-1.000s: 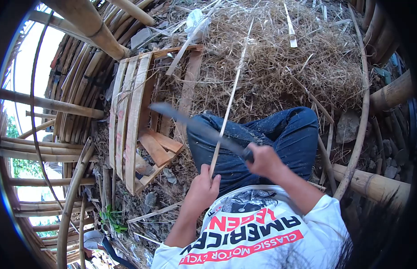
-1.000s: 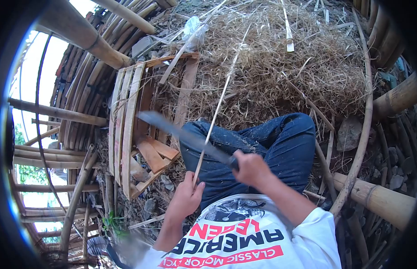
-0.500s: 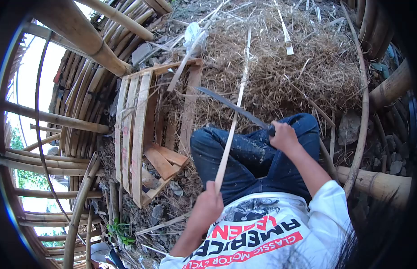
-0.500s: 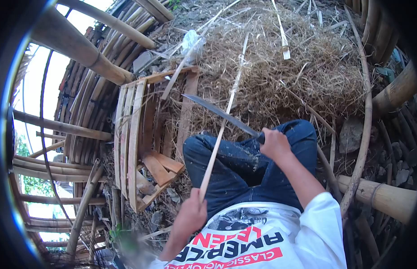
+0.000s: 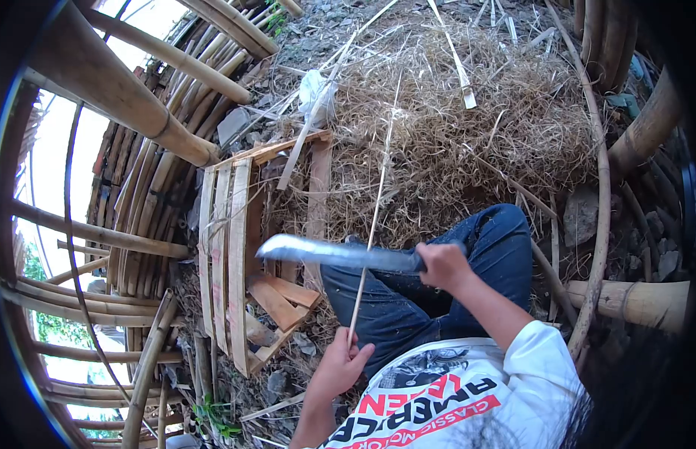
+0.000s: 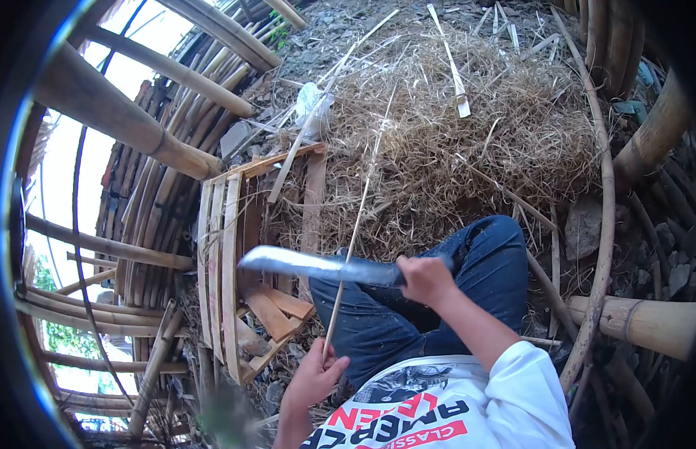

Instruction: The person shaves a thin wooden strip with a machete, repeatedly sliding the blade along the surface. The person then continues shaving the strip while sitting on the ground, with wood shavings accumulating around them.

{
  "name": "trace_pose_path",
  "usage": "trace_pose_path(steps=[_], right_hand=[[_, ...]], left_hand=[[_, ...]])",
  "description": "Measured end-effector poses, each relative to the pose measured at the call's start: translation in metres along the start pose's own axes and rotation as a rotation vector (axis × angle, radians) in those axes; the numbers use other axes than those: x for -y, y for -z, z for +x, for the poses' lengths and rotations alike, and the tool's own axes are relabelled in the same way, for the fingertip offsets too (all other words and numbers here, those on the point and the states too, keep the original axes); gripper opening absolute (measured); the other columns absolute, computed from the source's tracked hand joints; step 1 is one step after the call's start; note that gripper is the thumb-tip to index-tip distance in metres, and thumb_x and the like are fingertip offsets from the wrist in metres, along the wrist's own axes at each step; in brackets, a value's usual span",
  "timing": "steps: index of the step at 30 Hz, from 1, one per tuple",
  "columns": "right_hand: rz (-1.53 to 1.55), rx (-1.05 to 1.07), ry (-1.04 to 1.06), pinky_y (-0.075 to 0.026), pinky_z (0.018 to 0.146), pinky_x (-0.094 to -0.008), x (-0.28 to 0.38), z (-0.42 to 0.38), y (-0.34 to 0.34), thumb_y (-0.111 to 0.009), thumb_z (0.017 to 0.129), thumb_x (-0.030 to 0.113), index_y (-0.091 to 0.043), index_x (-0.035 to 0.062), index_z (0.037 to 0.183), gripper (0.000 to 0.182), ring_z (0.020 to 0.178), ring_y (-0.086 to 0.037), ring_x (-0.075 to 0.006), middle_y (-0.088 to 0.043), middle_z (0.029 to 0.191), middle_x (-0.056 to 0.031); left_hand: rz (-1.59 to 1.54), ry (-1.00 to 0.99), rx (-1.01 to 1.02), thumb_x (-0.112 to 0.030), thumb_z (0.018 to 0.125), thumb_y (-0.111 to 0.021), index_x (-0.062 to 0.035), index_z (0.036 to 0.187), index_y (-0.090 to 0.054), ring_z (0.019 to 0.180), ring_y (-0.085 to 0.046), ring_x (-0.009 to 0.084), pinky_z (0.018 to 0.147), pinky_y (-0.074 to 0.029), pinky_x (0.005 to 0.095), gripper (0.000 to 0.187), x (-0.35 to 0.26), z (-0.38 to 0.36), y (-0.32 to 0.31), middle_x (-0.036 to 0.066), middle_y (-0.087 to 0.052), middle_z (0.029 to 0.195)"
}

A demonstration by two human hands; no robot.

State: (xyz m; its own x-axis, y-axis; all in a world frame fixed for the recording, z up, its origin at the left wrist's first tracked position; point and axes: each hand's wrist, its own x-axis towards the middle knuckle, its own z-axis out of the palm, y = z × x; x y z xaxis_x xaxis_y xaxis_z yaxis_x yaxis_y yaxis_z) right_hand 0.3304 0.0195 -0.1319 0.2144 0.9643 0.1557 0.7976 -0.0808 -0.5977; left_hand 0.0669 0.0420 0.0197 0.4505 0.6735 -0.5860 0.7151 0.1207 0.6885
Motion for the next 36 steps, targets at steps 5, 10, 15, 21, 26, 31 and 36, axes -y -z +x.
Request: trace_pose_path(steps=[5, 10, 15, 21, 26, 31, 36], right_hand=[[-0.040, -0.008, -0.532, -0.055, 0.071, -0.0477, -0.041, 0.005, 0.015, -0.070, 0.073, 0.017, -0.055, 0.0033, 0.091, 0.027, 0.078, -0.068, -0.0382, -0.068, 0.078, -0.0205], [0.088, 0.050, -0.453, -0.054, 0.072, -0.0504, 0.006, -0.025, 0.024, -0.067, 0.075, 0.017, -0.055, -0.0005, 0.090, 0.026, 0.076, -0.067, -0.0428, -0.066, 0.077, -0.0252], [0.266, 0.140, -0.143, -0.054, 0.062, -0.0480, 0.060, -0.056, 0.012, -0.069, 0.072, 0.018, -0.053, 0.0031, 0.085, 0.025, 0.064, -0.066, -0.0396, -0.063, 0.065, -0.0203], [0.020, 0.097, -0.072, -0.055, 0.066, -0.0451, 0.016, -0.019, 0.009, -0.073, 0.069, 0.022, -0.056, 0.0076, 0.083, 0.027, 0.072, -0.068, -0.0344, -0.067, 0.072, -0.0156], [-0.115, 0.048, -0.368, -0.055, 0.071, -0.0453, -0.035, 0.003, 0.025, -0.072, 0.072, 0.024, -0.060, 0.0069, 0.089, 0.027, 0.075, -0.068, -0.0364, -0.068, 0.077, -0.0168], [0.014, 0.073, -0.434, -0.054, 0.076, -0.0504, 0.030, -0.020, 0.039, -0.068, 0.072, 0.026, -0.060, -0.0018, 0.086, 0.032, 0.079, -0.066, -0.0434, -0.066, 0.078, -0.0264], [0.205, 0.261, -0.212, -0.054, 0.071, -0.0497, 0.082, -0.049, 0.042, -0.069, 0.072, 0.027, -0.061, 0.0016, 0.086, 0.030, 0.074, -0.066, -0.0420, -0.066, 0.076, -0.0239]], left_hand=[[-0.192, -0.034, 0.163, -0.005, 0.089, -0.067, -0.0040, 0.102, -0.042, 0.061, -0.033, 0.0017, 0.051, -0.030, 0.0192, 0.028, 0.005, -0.004, -0.004, -0.007, -0.036, 0.070], [-0.215, -0.105, 0.272, -0.006, 0.090, -0.067, -0.0052, 0.106, -0.041, 0.057, -0.034, 0.0011, 0.048, -0.030, 0.0184, 0.031, 0.009, 0.011, -0.016, -0.007, -0.037, 0.069], [-0.249, -0.025, 0.259, -0.007, 0.089, -0.068, -0.0055, 0.103, -0.041, 0.048, -0.037, 0.0005, 0.039, -0.031, 0.0189, 0.030, 0.018, 0.018, -0.006, -0.006, -0.041, 0.067], [-0.128, -0.059, 0.160, -0.009, 0.089, -0.069, -0.0043, 0.102, -0.042, 0.056, -0.035, 0.0016, 0.047, -0.029, 0.0200, 0.030, 0.026, 0.012, -0.010, -0.006, -0.039, 0.067], [-0.025, -0.180, 0.188, -0.008, 0.088, -0.070, -0.0014, 0.110, -0.041, 0.060, -0.035, 0.0038, 0.051, -0.031, 0.0225, 0.037, 0.020, 0.015, -0.021, -0.006, -0.038, 0.068], [0.005, -0.152, 0.238, -0.012, 0.086, -0.073, -0.0009, 0.114, -0.040, 0.060, -0.038, 0.0040, 0.052, -0.033, 0.0227, 0.044, 0.018, 0.020, -0.021, -0.005, -0.042, 0.068], [0.020, -0.165, 0.223, -0.017, 0.088, -0.072, 0.0022, 0.116, -0.042, 0.059, -0.039, 0.0042, 0.049, -0.034, 0.0236, 0.046, 0.020, 0.025, -0.016, -0.004, -0.044, 0.068]])
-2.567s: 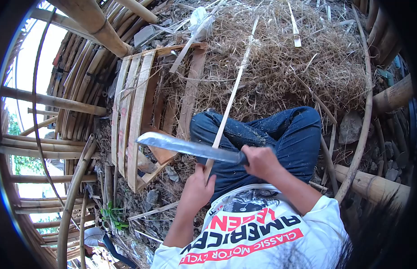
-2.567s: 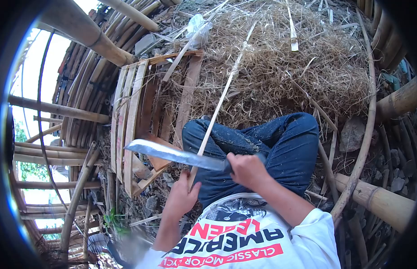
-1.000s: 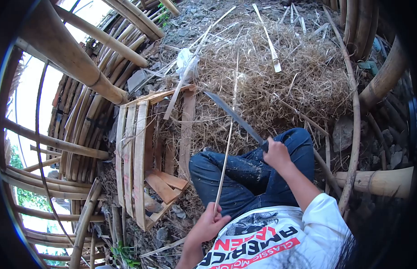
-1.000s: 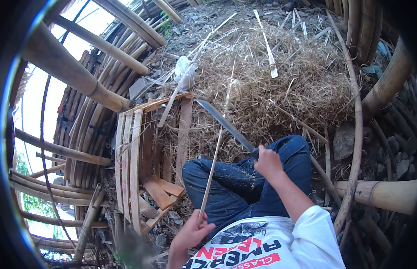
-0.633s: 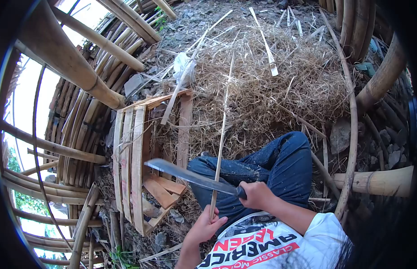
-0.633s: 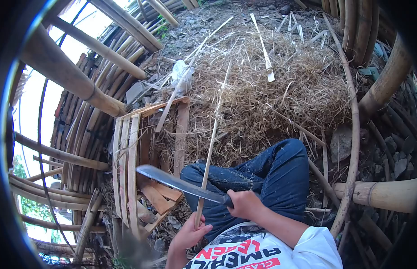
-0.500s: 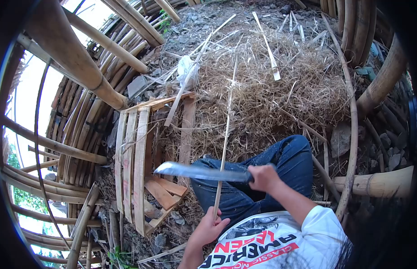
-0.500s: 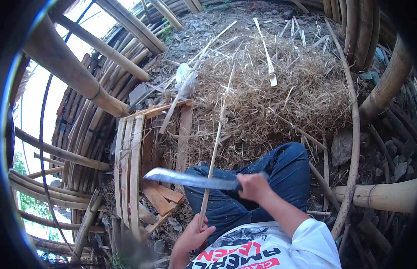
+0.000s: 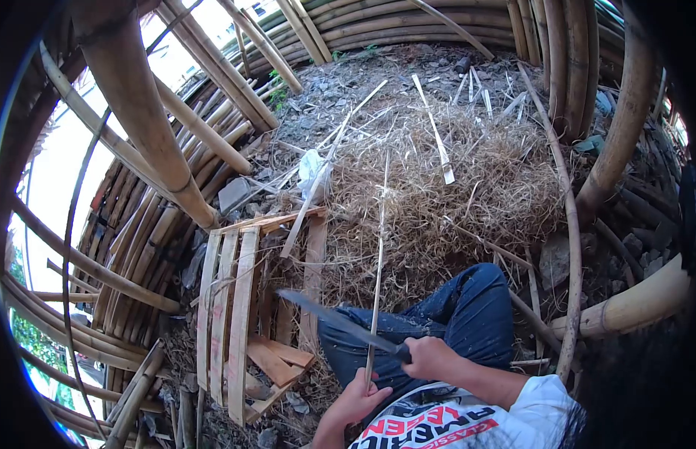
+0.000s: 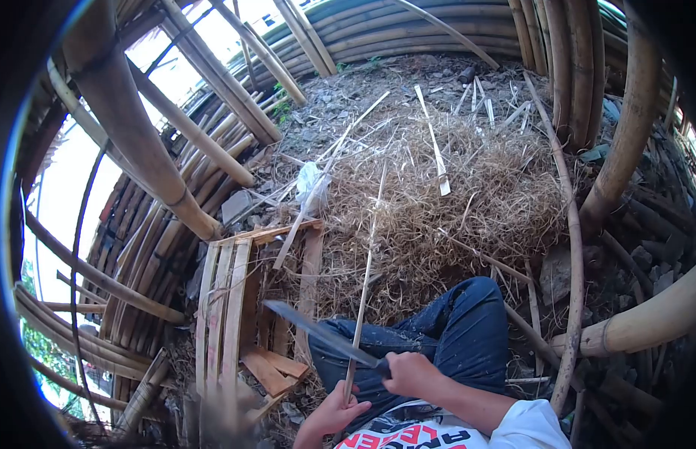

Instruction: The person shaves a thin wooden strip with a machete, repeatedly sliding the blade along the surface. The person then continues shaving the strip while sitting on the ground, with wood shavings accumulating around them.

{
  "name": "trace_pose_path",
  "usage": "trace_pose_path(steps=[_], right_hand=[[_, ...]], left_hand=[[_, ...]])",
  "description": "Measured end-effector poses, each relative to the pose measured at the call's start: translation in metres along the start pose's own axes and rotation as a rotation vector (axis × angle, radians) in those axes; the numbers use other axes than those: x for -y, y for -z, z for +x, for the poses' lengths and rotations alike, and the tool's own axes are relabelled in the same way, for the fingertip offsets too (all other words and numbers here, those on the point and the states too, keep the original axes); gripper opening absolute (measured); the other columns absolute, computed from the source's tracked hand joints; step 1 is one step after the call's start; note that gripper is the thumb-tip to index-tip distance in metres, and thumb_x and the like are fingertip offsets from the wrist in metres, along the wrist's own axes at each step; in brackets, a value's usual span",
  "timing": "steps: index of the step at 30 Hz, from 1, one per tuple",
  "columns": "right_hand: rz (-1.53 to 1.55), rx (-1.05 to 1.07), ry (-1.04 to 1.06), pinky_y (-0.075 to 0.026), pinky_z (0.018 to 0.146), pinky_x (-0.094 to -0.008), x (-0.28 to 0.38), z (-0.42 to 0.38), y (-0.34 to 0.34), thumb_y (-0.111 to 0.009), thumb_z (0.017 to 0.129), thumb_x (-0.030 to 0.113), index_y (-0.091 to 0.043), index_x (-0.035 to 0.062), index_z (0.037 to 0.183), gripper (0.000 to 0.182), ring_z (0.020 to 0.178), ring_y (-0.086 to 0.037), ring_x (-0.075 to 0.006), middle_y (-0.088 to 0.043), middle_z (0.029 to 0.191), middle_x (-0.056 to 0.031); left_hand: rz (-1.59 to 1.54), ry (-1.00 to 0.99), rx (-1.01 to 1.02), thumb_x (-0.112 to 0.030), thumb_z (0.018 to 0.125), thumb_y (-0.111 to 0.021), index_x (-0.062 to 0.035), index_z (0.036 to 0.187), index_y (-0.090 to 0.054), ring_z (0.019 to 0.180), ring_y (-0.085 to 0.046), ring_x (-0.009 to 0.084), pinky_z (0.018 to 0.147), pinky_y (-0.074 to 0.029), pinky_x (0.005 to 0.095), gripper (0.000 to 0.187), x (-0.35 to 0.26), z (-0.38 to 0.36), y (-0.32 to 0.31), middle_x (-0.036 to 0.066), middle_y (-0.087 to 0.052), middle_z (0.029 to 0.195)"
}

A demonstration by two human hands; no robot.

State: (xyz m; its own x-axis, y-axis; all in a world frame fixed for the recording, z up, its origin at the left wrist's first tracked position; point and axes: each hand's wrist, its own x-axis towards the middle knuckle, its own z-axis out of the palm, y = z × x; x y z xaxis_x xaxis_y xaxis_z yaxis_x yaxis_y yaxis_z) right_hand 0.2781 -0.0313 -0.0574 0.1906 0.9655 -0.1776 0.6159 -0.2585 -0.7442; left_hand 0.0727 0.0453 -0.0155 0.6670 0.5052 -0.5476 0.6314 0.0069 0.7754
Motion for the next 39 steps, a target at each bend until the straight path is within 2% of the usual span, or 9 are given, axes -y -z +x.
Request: trace_pose_path(steps=[3, 8, 13, 15, 18, 24, 29, 32, 39], right_hand=[[-0.046, 0.110, 0.136, -0.053, 0.069, -0.0495, 0.027, 0.008, 0.004, -0.069, 0.072, 0.028, -0.061, 0.0041, 0.087, 0.029, 0.073, -0.066, -0.0409, -0.067, 0.075, -0.0216], [-0.307, 0.020, 0.236, -0.054, 0.067, -0.0455, -0.008, 0.053, -0.004, -0.070, 0.066, 0.030, -0.063, 0.0081, 0.082, 0.028, 0.073, -0.068, -0.0353, -0.068, 0.075, -0.0155], [-0.289, -0.080, 0.126, -0.055, 0.071, -0.0448, -0.076, 0.081, 0.004, -0.068, 0.067, 0.028, -0.069, 0.0109, 0.083, 0.023, 0.078, -0.068, -0.0350, -0.069, 0.078, -0.0160], [-0.160, -0.132, -0.220, -0.055, 0.076, -0.0459, -0.089, 0.076, 0.008, -0.067, 0.069, 0.025, -0.070, 0.0074, 0.084, 0.024, 0.082, -0.068, -0.0375, -0.069, 0.081, -0.0199], [-0.047, -0.217, -0.262, -0.054, 0.079, -0.0464, -0.075, 0.059, -0.008, -0.066, 0.071, 0.024, -0.070, 0.0031, 0.084, 0.025, 0.084, -0.067, -0.0392, -0.068, 0.082, -0.0233], [0.122, -0.171, -0.071, -0.054, 0.075, -0.0467, -0.020, 0.015, -0.023, -0.068, 0.068, 0.023, -0.066, 0.0029, 0.083, 0.025, 0.078, -0.066, -0.0409, -0.067, 0.076, -0.0232], [-0.279, -0.045, 0.099, -0.055, 0.071, -0.0442, -0.050, 0.050, -0.008, -0.070, 0.067, 0.032, -0.064, 0.0092, 0.085, 0.029, 0.077, -0.069, -0.0342, -0.069, 0.078, -0.0163], [-0.343, -0.062, -0.118, -0.054, 0.081, -0.0432, -0.087, 0.090, 0.015, -0.066, 0.069, 0.026, -0.068, 0.0085, 0.088, 0.026, 0.089, -0.068, -0.0331, -0.070, 0.090, -0.0179], [-0.096, -0.256, -0.344, -0.053, 0.081, -0.0474, -0.101, 0.093, 0.022, -0.062, 0.070, 0.018, -0.068, 0.0018, 0.085, 0.023, 0.087, -0.066, -0.0404, -0.068, 0.086, -0.0232]], left_hand=[[-0.023, -0.017, -0.032, -0.018, 0.087, -0.072, 0.0036, 0.116, -0.043, 0.058, -0.039, 0.0047, 0.049, -0.034, 0.0244, 0.046, -0.009, -0.007, -0.002, -0.004, -0.045, 0.067], [0.139, 0.043, -0.091, -0.015, 0.088, -0.070, 0.0022, 0.115, -0.043, 0.059, -0.039, 0.0057, 0.050, -0.034, 0.0257, 0.042, -0.001, -0.028, 0.004, -0.003, -0.043, 0.067], [0.024, 0.014, -0.057, -0.012, 0.087, -0.071, -0.0014, 0.114, -0.041, 0.059, -0.038, 0.0043, 0.050, -0.034, 0.0238, 0.042, 0.015, -0.032, -0.005, -0.004, -0.040, 0.068], [-0.041, 0.001, -0.044, -0.012, 0.087, -0.072, -0.0012, 0.115, -0.041, 0.060, -0.038, 0.0031, 0.051, -0.034, 0.0215, 0.043, 0.010, -0.028, -0.008, -0.005, -0.040, 0.068], [-0.040, -0.007, 0.011, -0.013, 0.087, -0.072, -0.0007, 0.114, -0.040, 0.060, -0.038, 0.0031, 0.053, -0.034, 0.0213, 0.043, -0.002, -0.019, -0.014, -0.005, -0.041, 0.069], [0.048, -0.012, 0.005, -0.013, 0.087, -0.070, 0.0020, 0.113, -0.040, 0.060, -0.040, 0.0074, 0.053, -0.036, 0.0262, 0.043, -0.003, -0.011, -0.006, -0.001, -0.042, 0.067], [0.112, 0.015, -0.072, -0.007, 0.087, -0.064, 0.0021, 0.113, -0.041, 0.056, -0.045, 0.0139, 0.053, -0.039, 0.0313, 0.035, 0.017, -0.018, 0.001, 0.004, -0.046, 0.065], [0.284, 0.004, -0.158, -0.002, 0.086, -0.060, 0.0003, 0.113, -0.041, 0.057, -0.042, 0.0099, 0.053, -0.038, 0.0276, 0.033, 0.010, -0.021, 0.000, 0.000, -0.042, 0.064], [0.199, 0.007, -0.051, -0.008, 0.087, -0.067, 0.0004, 0.109, -0.040, 0.056, -0.038, 0.0101, 0.052, -0.035, 0.0292, 0.036, 0.000, -0.010, -0.011, 0.000, -0.041, 0.062]])
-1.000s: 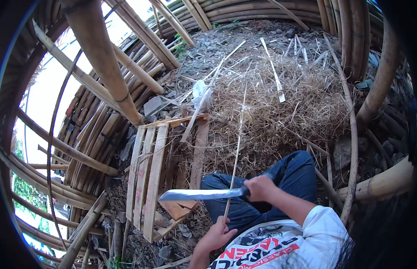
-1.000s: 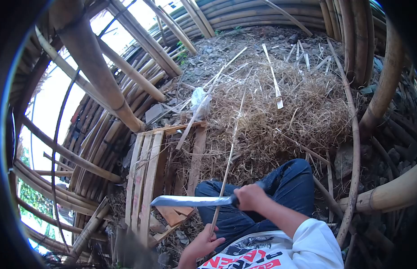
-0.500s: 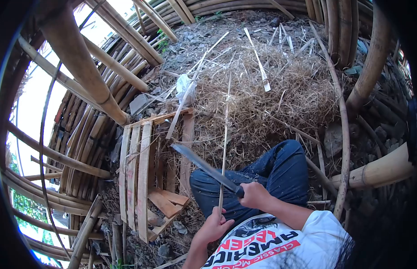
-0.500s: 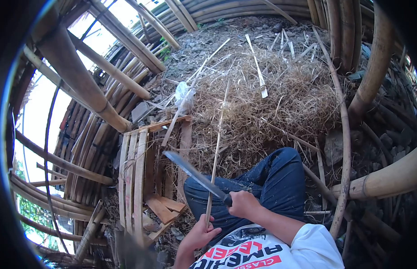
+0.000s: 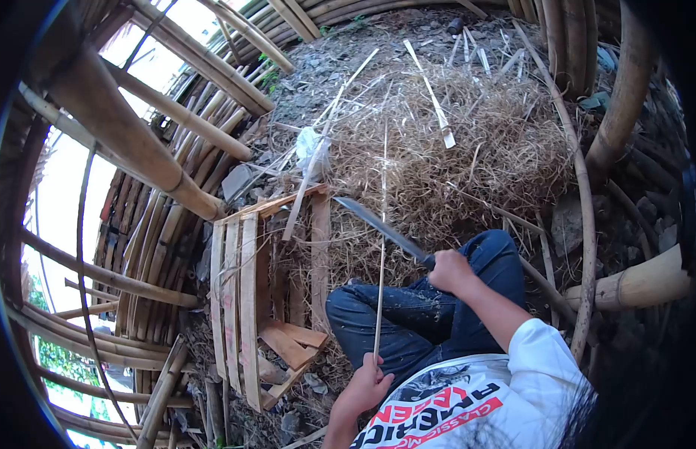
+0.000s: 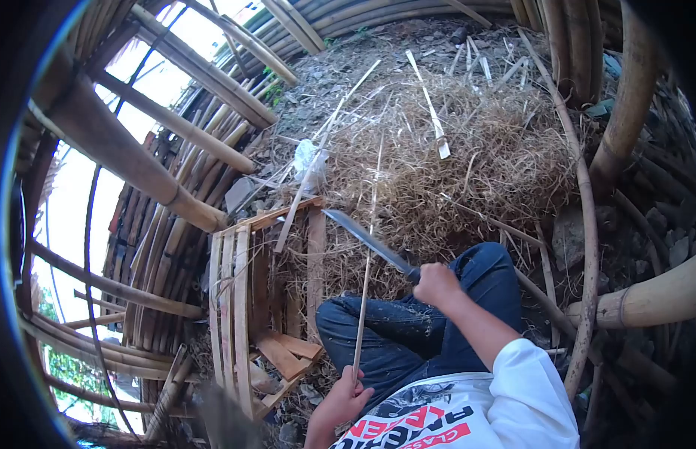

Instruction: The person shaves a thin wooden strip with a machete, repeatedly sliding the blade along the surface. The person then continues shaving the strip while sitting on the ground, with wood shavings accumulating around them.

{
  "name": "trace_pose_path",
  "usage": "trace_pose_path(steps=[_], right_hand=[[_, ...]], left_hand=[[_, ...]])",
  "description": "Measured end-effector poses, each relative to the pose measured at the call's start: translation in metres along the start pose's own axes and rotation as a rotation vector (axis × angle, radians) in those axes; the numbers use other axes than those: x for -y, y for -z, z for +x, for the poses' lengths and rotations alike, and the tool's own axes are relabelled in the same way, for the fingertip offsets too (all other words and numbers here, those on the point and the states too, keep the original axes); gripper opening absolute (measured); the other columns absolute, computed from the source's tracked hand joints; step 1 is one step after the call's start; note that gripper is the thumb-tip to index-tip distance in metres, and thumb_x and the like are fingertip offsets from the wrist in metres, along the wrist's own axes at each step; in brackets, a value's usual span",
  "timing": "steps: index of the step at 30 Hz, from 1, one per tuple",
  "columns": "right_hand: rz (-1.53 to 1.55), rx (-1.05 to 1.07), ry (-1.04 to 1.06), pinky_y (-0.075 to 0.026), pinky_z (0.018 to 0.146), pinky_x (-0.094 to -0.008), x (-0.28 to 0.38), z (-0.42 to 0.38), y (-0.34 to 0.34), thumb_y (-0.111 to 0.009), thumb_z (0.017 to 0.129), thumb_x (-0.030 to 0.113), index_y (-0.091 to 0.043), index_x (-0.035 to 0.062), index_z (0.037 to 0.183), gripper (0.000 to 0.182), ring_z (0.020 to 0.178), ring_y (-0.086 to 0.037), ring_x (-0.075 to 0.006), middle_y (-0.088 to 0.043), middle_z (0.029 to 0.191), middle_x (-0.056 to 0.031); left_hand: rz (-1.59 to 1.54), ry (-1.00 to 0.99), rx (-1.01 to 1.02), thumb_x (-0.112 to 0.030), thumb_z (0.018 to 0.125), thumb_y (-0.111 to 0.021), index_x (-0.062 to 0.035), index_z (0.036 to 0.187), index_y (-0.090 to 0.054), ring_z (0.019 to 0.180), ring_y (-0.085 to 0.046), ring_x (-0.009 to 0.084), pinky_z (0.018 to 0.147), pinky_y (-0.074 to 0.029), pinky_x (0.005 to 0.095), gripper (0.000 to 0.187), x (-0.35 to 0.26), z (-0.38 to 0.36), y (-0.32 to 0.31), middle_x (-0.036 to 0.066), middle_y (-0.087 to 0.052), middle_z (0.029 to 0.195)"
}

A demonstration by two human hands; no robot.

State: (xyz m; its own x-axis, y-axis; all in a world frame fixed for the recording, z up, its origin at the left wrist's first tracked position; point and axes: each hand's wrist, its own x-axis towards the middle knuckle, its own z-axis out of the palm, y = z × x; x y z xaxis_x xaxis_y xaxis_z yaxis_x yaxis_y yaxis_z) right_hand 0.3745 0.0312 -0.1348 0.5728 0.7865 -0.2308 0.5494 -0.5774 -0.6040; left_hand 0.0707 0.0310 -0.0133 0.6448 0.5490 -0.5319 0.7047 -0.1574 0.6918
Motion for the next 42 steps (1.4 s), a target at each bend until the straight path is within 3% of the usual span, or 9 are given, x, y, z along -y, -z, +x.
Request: trace_pose_path(steps=[7, 12, 17, 21, 22, 27, 31, 35, 42], right_hand=[[0.268, 0.223, 0.222, -0.053, 0.079, -0.0487, 0.037, -0.089, -0.044, -0.069, 0.068, 0.026, -0.066, 0.0077, 0.086, 0.026, 0.080, -0.067, -0.0411, -0.068, 0.079, -0.0225], [-0.067, 0.044, 0.300, -0.055, 0.077, -0.0441, 0.008, -0.013, -0.040, -0.068, 0.067, 0.023, -0.066, 0.0060, 0.083, 0.023, 0.080, -0.069, -0.0352, -0.069, 0.082, -0.0189], [-0.135, 0.096, 0.156, -0.056, 0.076, -0.0430, 0.009, 0.022, 0.007, -0.065, 0.065, 0.014, -0.071, 0.0027, 0.080, 0.019, 0.081, -0.070, -0.0351, -0.070, 0.082, -0.0184], [-0.059, 0.135, 0.244, -0.056, 0.075, -0.0438, 0.035, -0.026, 0.013, -0.063, 0.068, 0.015, -0.069, 0.0008, 0.083, 0.022, 0.080, -0.070, -0.0357, -0.069, 0.081, -0.0202], [-0.004, 0.155, 0.245, -0.056, 0.075, -0.0448, 0.041, -0.040, 0.006, -0.064, 0.068, 0.017, -0.068, 0.0009, 0.083, 0.022, 0.079, -0.069, -0.0363, -0.069, 0.081, -0.0204], [-0.111, 0.218, 0.412, -0.055, 0.073, -0.0442, 0.036, -0.049, -0.009, -0.065, 0.066, 0.020, -0.066, 0.0052, 0.082, 0.022, 0.080, -0.069, -0.0354, -0.069, 0.081, -0.0200], [-0.122, 0.042, 0.200, -0.055, 0.077, -0.0441, -0.006, 0.015, -0.024, -0.067, 0.065, 0.021, -0.069, 0.0065, 0.082, 0.022, 0.083, -0.069, -0.0354, -0.070, 0.085, -0.0176], [-0.163, 0.107, 0.090, -0.055, 0.080, -0.0446, 0.009, 0.023, -0.015, -0.067, 0.067, 0.019, -0.070, 0.0048, 0.086, 0.024, 0.086, -0.069, -0.0351, -0.070, 0.086, -0.0198], [-0.067, 0.187, 0.424, -0.054, 0.070, -0.0469, 0.053, -0.049, -0.025, -0.068, 0.067, 0.025, -0.064, 0.0047, 0.083, 0.026, 0.074, -0.068, -0.0374, -0.068, 0.075, -0.0201]], left_hand=[[0.071, 0.103, 0.011, -0.010, 0.088, -0.068, 0.0001, 0.109, -0.040, 0.057, -0.037, 0.0094, 0.053, -0.035, 0.0289, 0.037, 0.000, 0.003, 0.016, -0.001, -0.040, 0.063], [0.078, 0.086, -0.055, -0.011, 0.087, -0.069, -0.0013, 0.105, -0.043, 0.057, -0.038, 0.0091, 0.052, -0.036, 0.0284, 0.033, 0.002, 0.000, 0.022, -0.002, -0.040, 0.063], [0.131, 0.099, -0.180, -0.015, 0.085, -0.072, -0.0028, 0.102, -0.046, 0.053, -0.039, 0.0089, 0.050, -0.035, 0.0290, 0.033, 0.008, 0.006, 0.022, -0.002, -0.041, 0.060], [0.233, 0.136, -0.226, -0.020, 0.083, -0.073, -0.0010, 0.100, -0.046, 0.051, -0.045, 0.0168, 0.051, -0.039, 0.0326, 0.038, 0.001, 0.009, 0.011, 0.005, -0.047, 0.057], [0.267, 0.152, -0.205, -0.022, 0.085, -0.072, 0.0006, 0.102, -0.047, 0.057, -0.059, 0.0305, 0.055, -0.046, 0.0401, 0.038, -0.003, 0.010, 0.011, 0.013, -0.055, 0.062], [0.280, 0.169, -0.185, -0.019, 0.086, -0.070, 0.0008, 0.105, -0.046, 0.060, -0.061, 0.0340, 0.056, -0.047, 0.0423, 0.037, -0.010, 0.009, 0.009, 0.015, -0.057, 0.063], [0.257, 0.142, -0.186, -0.014, 0.087, -0.067, 0.0005, 0.107, -0.045, 0.063, -0.062, 0.0375, 0.057, -0.048, 0.0443, 0.033, 0.003, 0.003, 0.009, 0.016, -0.058, 0.063], [0.240, 0.077, -0.209, -0.011, 0.085, -0.067, 0.0007, 0.106, -0.044, 0.062, -0.061, 0.0376, 0.057, -0.047, 0.0442, 0.033, 0.003, 0.012, 0.008, 0.016, -0.059, 0.066], [0.218, 0.148, -0.159, -0.010, 0.085, -0.067, -0.0008, 0.107, -0.044, 0.063, -0.062, 0.0373, 0.058, -0.047, 0.0443, 0.033, 0.000, 0.009, 0.026, 0.016, -0.057, 0.066]])
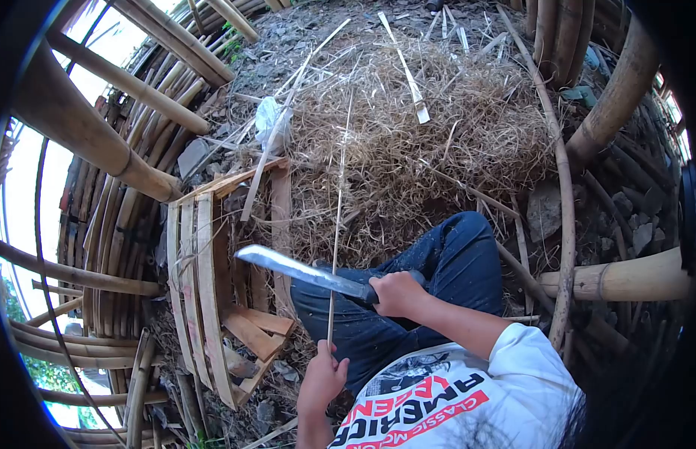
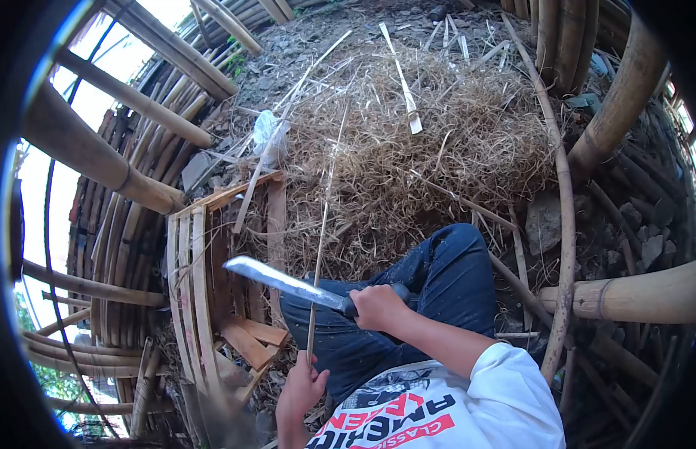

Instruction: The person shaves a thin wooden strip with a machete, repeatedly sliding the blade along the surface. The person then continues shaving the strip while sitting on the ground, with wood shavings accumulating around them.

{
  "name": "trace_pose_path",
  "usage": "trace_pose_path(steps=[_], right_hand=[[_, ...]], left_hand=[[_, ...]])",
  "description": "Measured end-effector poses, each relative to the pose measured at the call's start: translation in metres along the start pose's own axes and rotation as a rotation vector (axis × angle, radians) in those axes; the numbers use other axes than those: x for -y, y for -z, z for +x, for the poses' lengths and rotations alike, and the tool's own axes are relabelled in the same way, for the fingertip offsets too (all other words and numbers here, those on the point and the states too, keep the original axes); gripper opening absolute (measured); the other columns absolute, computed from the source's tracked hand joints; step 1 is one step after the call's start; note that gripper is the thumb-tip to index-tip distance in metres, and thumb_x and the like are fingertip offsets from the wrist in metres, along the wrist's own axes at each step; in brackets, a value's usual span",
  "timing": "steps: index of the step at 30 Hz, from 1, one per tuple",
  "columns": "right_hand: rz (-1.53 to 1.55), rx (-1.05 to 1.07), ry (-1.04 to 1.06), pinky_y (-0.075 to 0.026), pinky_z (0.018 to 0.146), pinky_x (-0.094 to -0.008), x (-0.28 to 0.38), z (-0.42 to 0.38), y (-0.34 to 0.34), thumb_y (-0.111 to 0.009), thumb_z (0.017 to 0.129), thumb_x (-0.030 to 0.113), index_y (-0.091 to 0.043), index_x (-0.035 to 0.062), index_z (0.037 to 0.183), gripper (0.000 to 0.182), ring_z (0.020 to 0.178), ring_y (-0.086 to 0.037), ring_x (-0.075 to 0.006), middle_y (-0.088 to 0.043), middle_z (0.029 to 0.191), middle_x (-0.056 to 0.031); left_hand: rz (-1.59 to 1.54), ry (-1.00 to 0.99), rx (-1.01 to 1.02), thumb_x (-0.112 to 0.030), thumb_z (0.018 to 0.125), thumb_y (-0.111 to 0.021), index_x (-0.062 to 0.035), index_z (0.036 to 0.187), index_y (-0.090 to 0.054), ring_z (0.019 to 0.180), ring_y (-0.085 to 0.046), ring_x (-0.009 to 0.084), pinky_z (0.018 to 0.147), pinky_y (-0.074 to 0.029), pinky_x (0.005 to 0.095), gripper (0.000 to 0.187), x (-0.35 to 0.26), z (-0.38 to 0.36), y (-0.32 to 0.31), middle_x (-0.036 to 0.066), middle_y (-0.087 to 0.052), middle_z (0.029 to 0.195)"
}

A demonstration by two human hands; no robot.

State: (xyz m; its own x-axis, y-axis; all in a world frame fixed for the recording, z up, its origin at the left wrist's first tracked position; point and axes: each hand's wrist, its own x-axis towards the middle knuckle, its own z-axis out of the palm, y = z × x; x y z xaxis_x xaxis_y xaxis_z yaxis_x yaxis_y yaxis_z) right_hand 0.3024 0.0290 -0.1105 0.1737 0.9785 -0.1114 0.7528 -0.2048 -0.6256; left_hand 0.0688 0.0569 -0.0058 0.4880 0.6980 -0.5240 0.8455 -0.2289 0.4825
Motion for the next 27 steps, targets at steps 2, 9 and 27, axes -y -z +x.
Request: trace_pose_path(steps=[2, 9, 27], right_hand=[[-0.093, -0.037, 0.017, -0.054, 0.069, -0.0463, -0.013, 0.014, -0.002, -0.070, 0.067, 0.027, -0.064, 0.0067, 0.082, 0.026, 0.072, -0.068, -0.0363, -0.068, 0.074, -0.0183], [-0.088, -0.151, -0.351, -0.054, 0.077, -0.0463, -0.086, 0.069, 0.020, -0.067, 0.069, 0.020, -0.066, 0.0055, 0.084, 0.021, 0.081, -0.068, -0.0385, -0.069, 0.082, -0.0198], [-0.003, -0.144, -0.532, -0.055, 0.081, -0.0450, -0.108, 0.096, 0.016, -0.070, 0.072, 0.021, -0.067, 0.0061, 0.091, 0.024, 0.086, -0.069, -0.0352, -0.071, 0.090, -0.0186]], left_hand=[[-0.002, 0.022, 0.004, -0.009, 0.086, -0.066, -0.0007, 0.107, -0.043, 0.064, -0.062, 0.0384, 0.059, -0.047, 0.0452, 0.031, 0.004, 0.000, 0.003, 0.017, -0.058, 0.067], [-0.067, -0.092, -0.037, -0.006, 0.088, -0.062, -0.0009, 0.107, -0.043, 0.061, -0.056, 0.0360, 0.057, -0.044, 0.0443, 0.028, 0.023, 0.006, -0.013, 0.016, -0.055, 0.066], [-0.301, -0.053, 0.060, -0.006, 0.089, -0.061, -0.0018, 0.106, -0.043, 0.051, -0.046, 0.0169, 0.051, -0.040, 0.0329, 0.024, 0.022, 0.010, -0.011, 0.006, -0.048, 0.060]])
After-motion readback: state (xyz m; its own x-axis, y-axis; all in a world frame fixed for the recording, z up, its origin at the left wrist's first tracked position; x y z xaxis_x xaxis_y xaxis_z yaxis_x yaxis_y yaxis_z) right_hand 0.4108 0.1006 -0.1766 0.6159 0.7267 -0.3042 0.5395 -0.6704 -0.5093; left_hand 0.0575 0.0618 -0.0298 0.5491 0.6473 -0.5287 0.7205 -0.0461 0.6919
